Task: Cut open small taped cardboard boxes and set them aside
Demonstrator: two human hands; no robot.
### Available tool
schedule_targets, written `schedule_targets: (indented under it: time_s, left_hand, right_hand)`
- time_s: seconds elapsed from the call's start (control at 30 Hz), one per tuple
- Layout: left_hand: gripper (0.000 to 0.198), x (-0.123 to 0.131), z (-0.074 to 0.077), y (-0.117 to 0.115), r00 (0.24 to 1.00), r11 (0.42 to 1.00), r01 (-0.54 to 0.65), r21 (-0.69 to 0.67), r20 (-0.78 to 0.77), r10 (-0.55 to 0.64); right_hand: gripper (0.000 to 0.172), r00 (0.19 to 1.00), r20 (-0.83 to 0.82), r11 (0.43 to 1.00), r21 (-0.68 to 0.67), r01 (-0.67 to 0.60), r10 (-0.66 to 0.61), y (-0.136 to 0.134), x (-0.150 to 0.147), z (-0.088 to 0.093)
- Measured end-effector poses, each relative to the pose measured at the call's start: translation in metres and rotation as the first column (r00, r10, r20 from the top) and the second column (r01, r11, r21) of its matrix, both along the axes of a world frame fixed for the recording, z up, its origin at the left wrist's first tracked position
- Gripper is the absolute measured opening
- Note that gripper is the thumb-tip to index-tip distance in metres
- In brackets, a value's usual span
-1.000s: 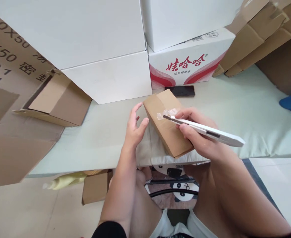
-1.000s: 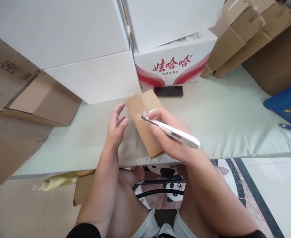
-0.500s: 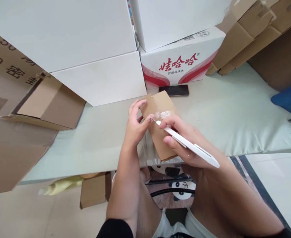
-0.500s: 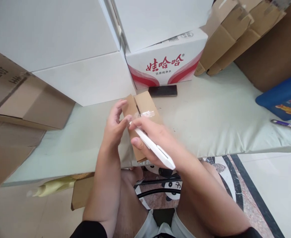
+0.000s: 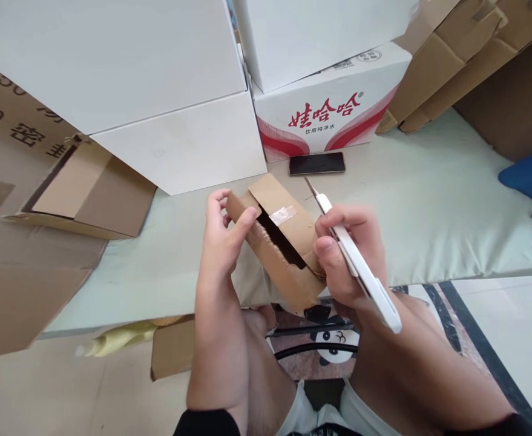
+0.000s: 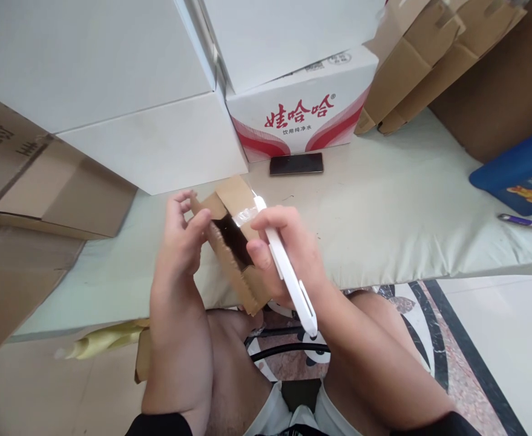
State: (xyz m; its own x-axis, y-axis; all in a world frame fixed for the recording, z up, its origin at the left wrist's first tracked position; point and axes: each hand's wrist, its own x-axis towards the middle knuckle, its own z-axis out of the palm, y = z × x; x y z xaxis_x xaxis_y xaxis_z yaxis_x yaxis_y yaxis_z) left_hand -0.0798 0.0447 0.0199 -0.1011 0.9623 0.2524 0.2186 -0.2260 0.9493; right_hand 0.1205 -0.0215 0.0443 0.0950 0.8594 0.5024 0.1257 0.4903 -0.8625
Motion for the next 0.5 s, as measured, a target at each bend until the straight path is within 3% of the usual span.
schedule_targets:
  time_s: [0.17,0.27,0.4,0.5]
  left_hand:
    - [0.05,0.001,0.013,-0.001,0.953,0.989,-0.041,-0.146,0.29,0.082]
    - [0.043,-0.006,0.016,0.002,0.868,0.983,-0.087,-0.164,0.472,0.156]
    - [0.037,-0.029,0.012,0.004,0.745,0.979,-0.075,-0.188,0.642,0.18]
    - [0.032,-0.049,0.001,0.007,0.678,0.972,-0.016,-0.234,0.712,0.182]
  right_hand:
    - [0.016,0.999,0.006,0.993,0.113,-0.036,0.035,-0.002,0.0,0.001]
    - [0.013,0.993,-0.044,0.988,0.105,0.113,-0.109,-0.001,0.005,0.005]
    - [0.015,0.917,-0.133,0.926,-0.03,0.375,-0.376,0.019,0.019,0.0]
    - [0.023,0.92,-0.175,0.924,-0.223,0.31,-0.35,0.039,0.028,-0.017]
